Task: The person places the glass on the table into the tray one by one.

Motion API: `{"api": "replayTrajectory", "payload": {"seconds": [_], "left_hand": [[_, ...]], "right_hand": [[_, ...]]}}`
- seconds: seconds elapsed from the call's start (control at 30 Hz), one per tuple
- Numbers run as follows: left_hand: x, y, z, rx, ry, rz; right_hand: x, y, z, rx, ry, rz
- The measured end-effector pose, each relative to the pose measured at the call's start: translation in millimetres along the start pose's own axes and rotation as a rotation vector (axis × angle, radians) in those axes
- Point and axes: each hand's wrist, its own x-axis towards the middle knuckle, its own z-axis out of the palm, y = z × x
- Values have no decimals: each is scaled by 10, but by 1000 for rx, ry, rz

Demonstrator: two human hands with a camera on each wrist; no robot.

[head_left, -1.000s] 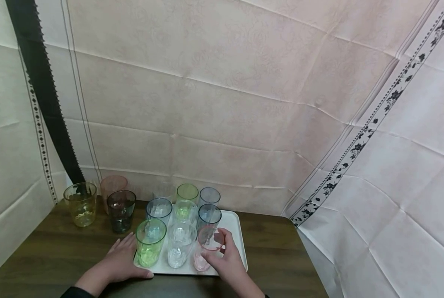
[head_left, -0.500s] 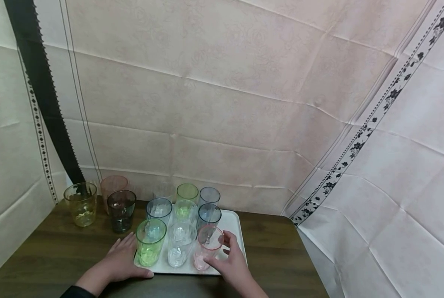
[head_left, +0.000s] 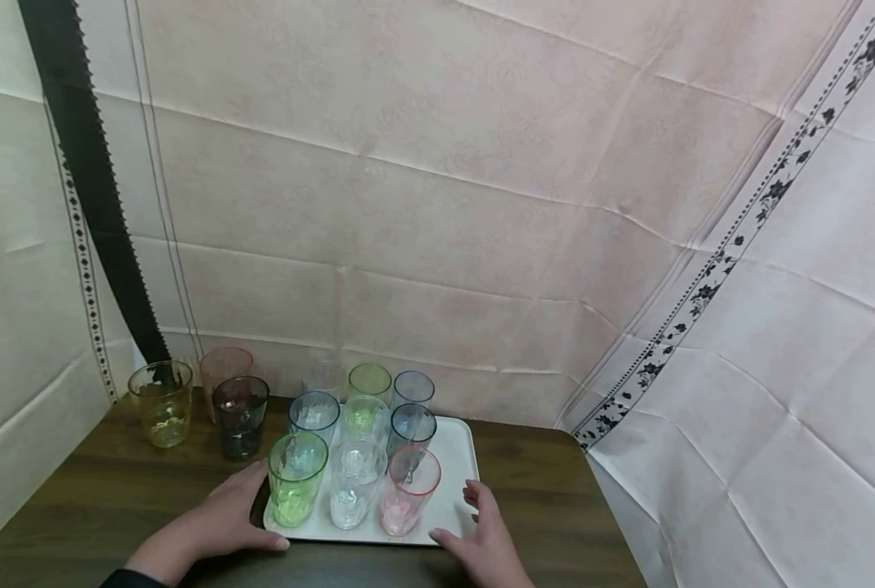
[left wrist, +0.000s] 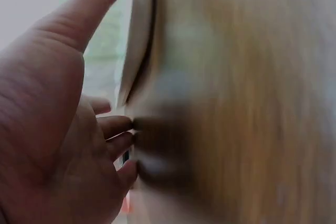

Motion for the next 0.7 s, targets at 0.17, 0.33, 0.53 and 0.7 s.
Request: {"api": "replayTrajectory", "payload": {"seconds": [0.17, 0.33, 0.53, 0.7], "left_hand": [[-139, -199, -195, -29, -12, -38], [-276, -449, -482, 28, 95, -105], [-365, -866, -809, 46, 250, -263], [-376, -1173, -970, -16, 343, -423]], "right_hand": [[-19, 126, -65, -26, -4, 53], [-53, 201, -124, -140, -13, 22], [-101, 279, -210, -334, 26, -95], [-116, 333, -256, -386, 31, -126]]}}
